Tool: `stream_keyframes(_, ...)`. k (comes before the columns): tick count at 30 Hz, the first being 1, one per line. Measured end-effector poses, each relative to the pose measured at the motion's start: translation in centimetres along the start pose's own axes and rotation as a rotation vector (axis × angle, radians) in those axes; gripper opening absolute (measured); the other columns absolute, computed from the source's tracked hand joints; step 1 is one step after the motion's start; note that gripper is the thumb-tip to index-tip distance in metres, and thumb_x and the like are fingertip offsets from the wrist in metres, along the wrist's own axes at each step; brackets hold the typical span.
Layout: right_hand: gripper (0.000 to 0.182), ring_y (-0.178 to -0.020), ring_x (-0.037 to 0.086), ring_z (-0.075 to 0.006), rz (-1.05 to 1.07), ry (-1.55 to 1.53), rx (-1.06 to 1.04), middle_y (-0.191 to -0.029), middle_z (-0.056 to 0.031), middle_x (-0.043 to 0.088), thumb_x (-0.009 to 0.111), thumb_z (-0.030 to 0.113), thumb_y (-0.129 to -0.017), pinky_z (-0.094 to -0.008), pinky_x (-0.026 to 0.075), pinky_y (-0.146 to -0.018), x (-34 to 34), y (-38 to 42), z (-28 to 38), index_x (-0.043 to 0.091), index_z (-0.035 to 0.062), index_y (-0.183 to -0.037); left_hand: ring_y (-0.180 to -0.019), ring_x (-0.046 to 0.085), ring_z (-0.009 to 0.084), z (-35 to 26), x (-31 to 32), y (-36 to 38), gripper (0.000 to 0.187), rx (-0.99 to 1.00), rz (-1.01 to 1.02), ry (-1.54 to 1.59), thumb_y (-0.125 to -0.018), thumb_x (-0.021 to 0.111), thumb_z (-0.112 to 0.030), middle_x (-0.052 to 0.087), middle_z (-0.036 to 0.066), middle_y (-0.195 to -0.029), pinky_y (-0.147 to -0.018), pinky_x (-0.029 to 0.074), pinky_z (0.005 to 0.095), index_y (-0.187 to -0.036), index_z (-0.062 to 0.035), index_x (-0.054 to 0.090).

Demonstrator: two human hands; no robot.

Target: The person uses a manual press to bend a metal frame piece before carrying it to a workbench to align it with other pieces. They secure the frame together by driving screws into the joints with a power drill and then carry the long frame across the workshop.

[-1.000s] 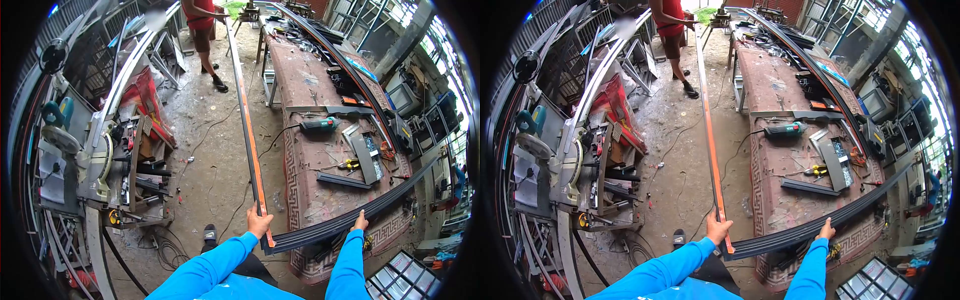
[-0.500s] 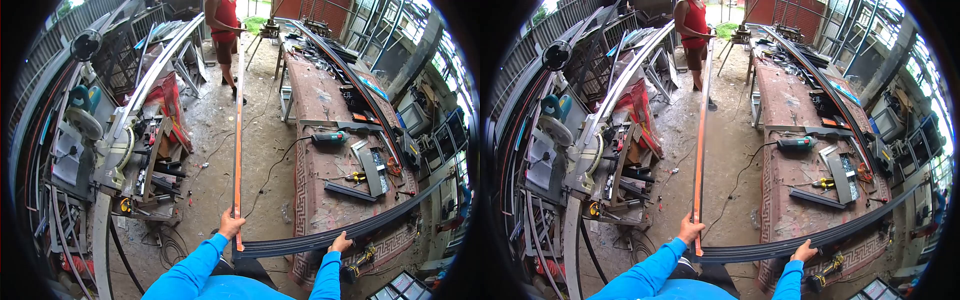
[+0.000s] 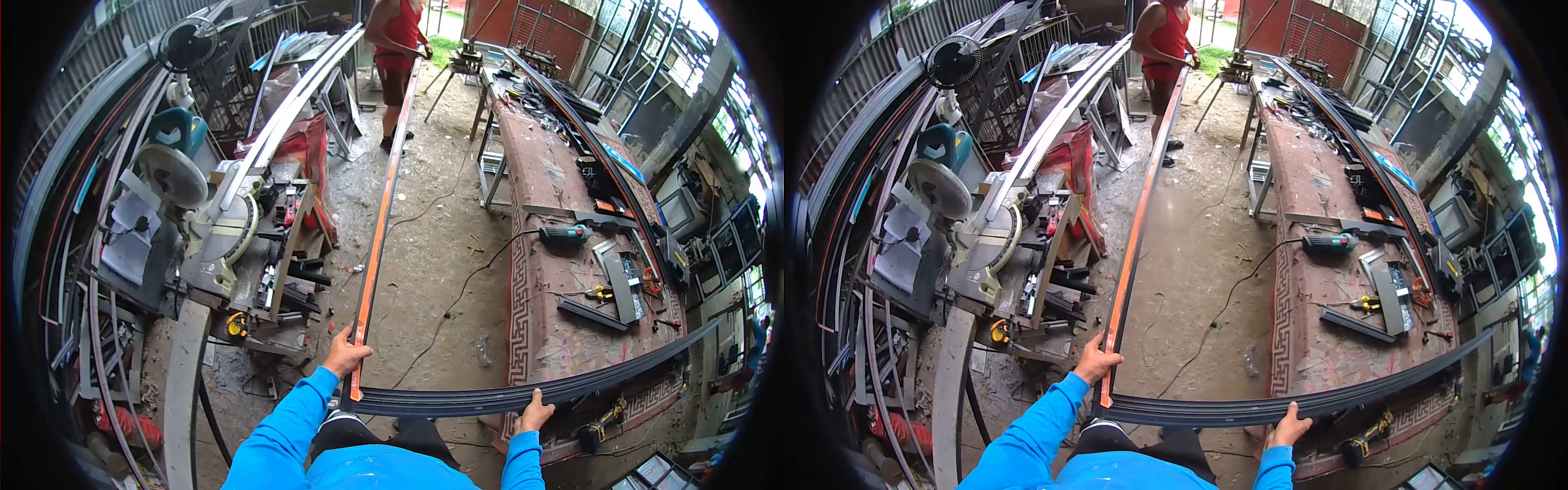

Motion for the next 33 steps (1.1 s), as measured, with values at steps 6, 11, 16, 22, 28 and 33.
stream_keyframes(6, 0.045, -0.099, 0.059, -0.0266, -0.003, -0.1, -0.038, -0.119, -0.021, 0.056, 0.066, 0.011, -0.087, -0.0375, 0.052, -0.087, 2.1, 7.1, -2.1, 0.046, -0.0113, -0.121, -0.056, 0.054, 0.0065, -0.9, -7.8, -0.2, 0.07, 0.011, 0.041, -0.036, -0.067, 0.072, 0.0, 0.056, -0.003, -0.073, -0.049, 0.043, 0.0243, -0.133, 0.0001, 0.048)
stream_keyframes(11, 0.049, -0.1, 0.059, -0.0277, -0.002, -0.064, -0.029, -0.119, -0.0216, 0.056, 0.067, 0.011, -0.086, -0.0387, 0.051, -0.088, 3.1, 9.0, -1.1, 0.044, -0.0114, -0.123, -0.049, 0.051, 0.006, -0.8, -9.5, -1.6, 0.066, 0.093, 0.066, 0.032, -0.066, 0.068, 0.001, 0.053, -0.005, -0.066, -0.043, 0.04, 0.0245, -0.131, -0.0022, 0.052)
stream_keyframes(16, 0.049, -0.1, 0.06, -0.0283, 0.02, -0.048, -0.012, -0.12, -0.0233, 0.056, 0.067, 0.013, -0.086, -0.039, 0.053, -0.086, 3.6, 8.7, -0.3, 0.045, -0.0134, -0.122, -0.054, 0.055, 0.0086, -1.2, -9.4, -2.3, 0.067, 0.08, 0.066, 0.104, -0.065, 0.072, -0.006, 0.054, -0.002, -0.065, -0.05, 0.047, 0.0259, -0.13, -0.0011, 0.055)
stream_keyframes(22, 0.049, -0.095, 0.063, -0.0293, 0.095, -0.011, 0.003, -0.114, -0.0221, 0.06, 0.069, 0.015, -0.086, -0.0407, 0.055, -0.084, 4.3, 8.7, -0.4, 0.049, -0.013, -0.12, -0.07, 0.059, 0.0151, 1.0, -10.9, -3.9, 0.07, 0.262, -0.068, -0.184, -0.062, 0.076, -0.018, 0.059, 0.006, -0.077, -0.068, 0.051, 0.0309, -0.126, 0.0006, 0.058)
stream_keyframes(28, 0.068, -0.115, 0.051, -0.0295, -0.012, 0.173, 0.095, -0.125, -0.0241, 0.052, 0.076, 0.033, -0.081, -0.0442, 0.044, -0.094, 5.3, 12.0, -0.5, 0.045, -0.0109, -0.123, -0.085, 0.057, 0.0172, 0.7, -15.9, -6.1, 0.052, 0.293, 0.072, -0.075, -0.062, 0.07, -0.006, 0.058, 0.004, -0.096, -0.073, 0.05, 0.0319, -0.112, 0.0004, 0.056)
stream_keyframes(33, 0.044, -0.097, 0.056, -0.0234, -0.037, 0.079, -0.062, -0.103, -0.0172, 0.06, 0.072, 0.029, -0.087, -0.0407, 0.047, -0.086, 7.9, 15.3, -1.3, 0.05, -0.0042, -0.105, -0.075, 0.054, 0.0128, -2.3, -19.6, -6.5, 0.061, 0.259, 0.001, -0.085, -0.067, 0.067, -0.003, 0.055, 0.002, -0.095, -0.065, 0.046, 0.0249, -0.126, 0.0033, 0.051)
Point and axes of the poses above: each hand's wrist, its own y-axis away from the middle knuckle, its own x-axis out of the palm, z = x × y, the point moved 1 cm from there along -y, towards the middle knuckle
